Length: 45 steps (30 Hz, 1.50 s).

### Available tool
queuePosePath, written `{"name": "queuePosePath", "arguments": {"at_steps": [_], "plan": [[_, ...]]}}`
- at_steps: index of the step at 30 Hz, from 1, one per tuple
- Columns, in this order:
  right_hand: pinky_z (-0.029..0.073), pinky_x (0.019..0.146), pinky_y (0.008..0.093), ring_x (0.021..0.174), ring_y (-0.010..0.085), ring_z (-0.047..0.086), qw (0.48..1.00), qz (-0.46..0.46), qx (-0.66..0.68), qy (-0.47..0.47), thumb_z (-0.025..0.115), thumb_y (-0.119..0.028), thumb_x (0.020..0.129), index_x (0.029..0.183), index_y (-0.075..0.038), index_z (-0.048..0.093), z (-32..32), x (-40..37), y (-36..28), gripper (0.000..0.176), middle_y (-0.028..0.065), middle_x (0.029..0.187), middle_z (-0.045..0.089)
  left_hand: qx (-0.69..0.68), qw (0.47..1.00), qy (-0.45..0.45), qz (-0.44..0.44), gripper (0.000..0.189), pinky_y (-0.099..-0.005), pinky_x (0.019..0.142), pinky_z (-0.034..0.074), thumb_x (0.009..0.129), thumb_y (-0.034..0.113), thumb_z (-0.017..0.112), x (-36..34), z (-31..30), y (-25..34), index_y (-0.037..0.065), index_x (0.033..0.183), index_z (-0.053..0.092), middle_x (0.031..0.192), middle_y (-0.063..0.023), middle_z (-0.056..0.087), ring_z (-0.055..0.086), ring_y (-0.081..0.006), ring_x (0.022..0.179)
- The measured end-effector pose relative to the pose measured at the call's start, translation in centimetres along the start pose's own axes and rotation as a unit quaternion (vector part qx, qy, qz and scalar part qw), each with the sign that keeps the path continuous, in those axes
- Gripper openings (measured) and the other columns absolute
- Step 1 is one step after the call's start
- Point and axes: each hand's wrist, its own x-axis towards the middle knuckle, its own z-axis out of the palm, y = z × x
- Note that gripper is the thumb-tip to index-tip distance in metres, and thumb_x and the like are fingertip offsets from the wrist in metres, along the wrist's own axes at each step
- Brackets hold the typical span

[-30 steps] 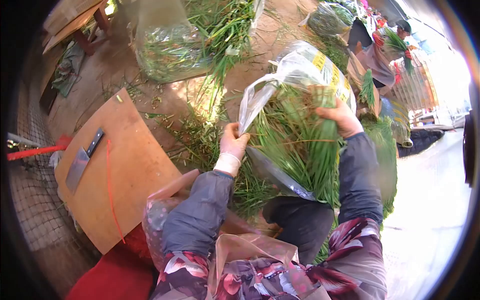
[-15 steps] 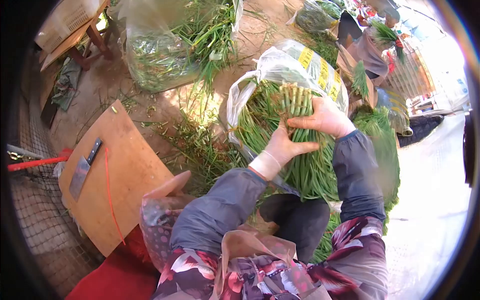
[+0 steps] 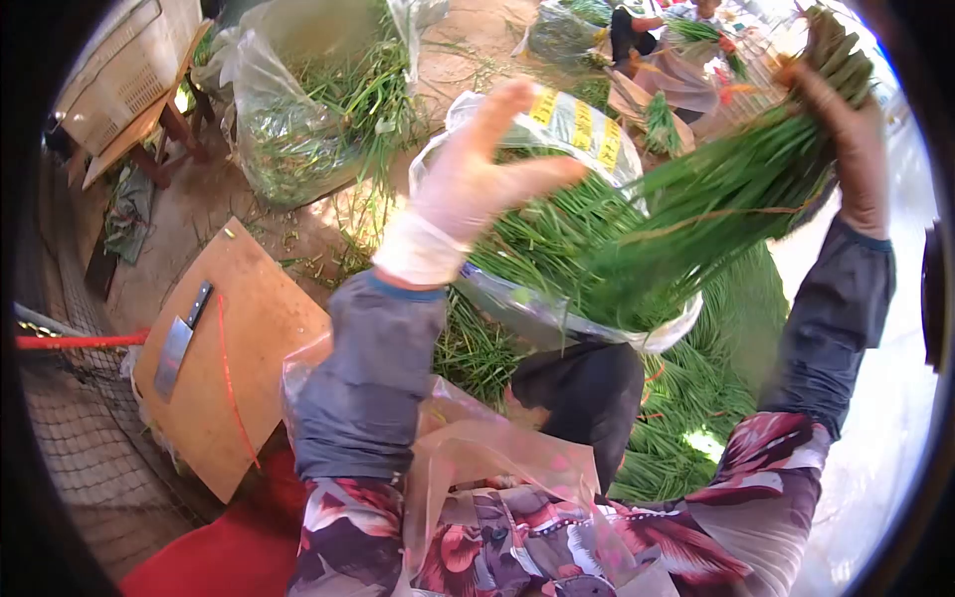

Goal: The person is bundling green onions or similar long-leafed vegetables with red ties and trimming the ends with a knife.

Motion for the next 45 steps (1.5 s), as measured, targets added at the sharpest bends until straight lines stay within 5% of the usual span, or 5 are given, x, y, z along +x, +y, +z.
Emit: {"name": "queuePosePath", "arguments": {"at_steps": [2,22,34,36,45], "plan": [[0.048,0.078,0.0234,0.09,0.0108,0.062,0.972,-0.231,-0.044,0.018,0.071,-0.029,0.083,0.103,-0.002,0.067,-3.8,0.0,-1.2,0.035,0.0065,0.109,0.065,-0.012,1.0,0.012,-0.004,0.079,-0.0328,0.106,0.037,0.074,0.012,0.079,-1.6,0.0,3.6,-0.004,0.138,0.036,0.137,-0.0185,0.044,0.045,-0.023,0.126],[0.051,0.074,0.0417,0.079,0.0185,0.058,0.487,0.137,0.825,-0.25,0.065,-0.022,0.078,0.125,-0.009,0.052,17.3,-14.7,-4.3,0.05,0.0048,0.088,0.06,-0.352,0.892,-0.128,-0.254,0.091,-0.0372,0.098,0.043,0.071,0.062,0.07,-26.6,1.6,4.1,0.001,0.134,0.046,0.13,-0.0115,0.054,0.053,-0.0205,0.116],[0.052,0.081,0.0384,0.099,0.0215,0.06,0.411,0.259,0.819,-0.307,0.064,-0.041,0.084,0.133,-0.012,0.046,26.3,-17.6,-2.9,0.06,0.0091,0.116,0.061,-0.096,0.895,0.008,-0.436,0.06,-0.0353,0.089,0.047,0.073,0.003,0.074,-29.1,4.3,4.2,0.004,0.128,0.049,0.113,-0.0105,0.061,0.059,-0.024,0.104],[0.047,0.091,0.0439,0.113,0.0239,0.055,0.556,0.299,0.705,-0.323,0.058,-0.064,0.081,0.138,-0.012,0.04,26.9,-20.4,-0.7,0.079,0.0104,0.129,0.054,-0.011,0.91,0.076,-0.409,0.054,-0.033,0.076,0.052,0.074,0.004,0.074,-28.0,2.5,6.2,0.004,0.123,0.052,0.106,-0.009,0.064,0.064,-0.0224,0.092],[0.043,0.096,0.049,0.119,0.0231,0.049,0.317,0.222,0.858,-0.338,0.061,-0.064,0.076,0.139,-0.024,0.04,35.4,-31.2,0.5,0.078,0.0053,0.133,0.049,0.326,0.881,0.101,-0.328,0.043,-0.0289,0.059,0.054,0.076,0.007,0.069,-28.4,-3.1,8.0,0.002,0.117,0.056,0.09,-0.0093,0.067,0.066,-0.0158,0.07]]}}
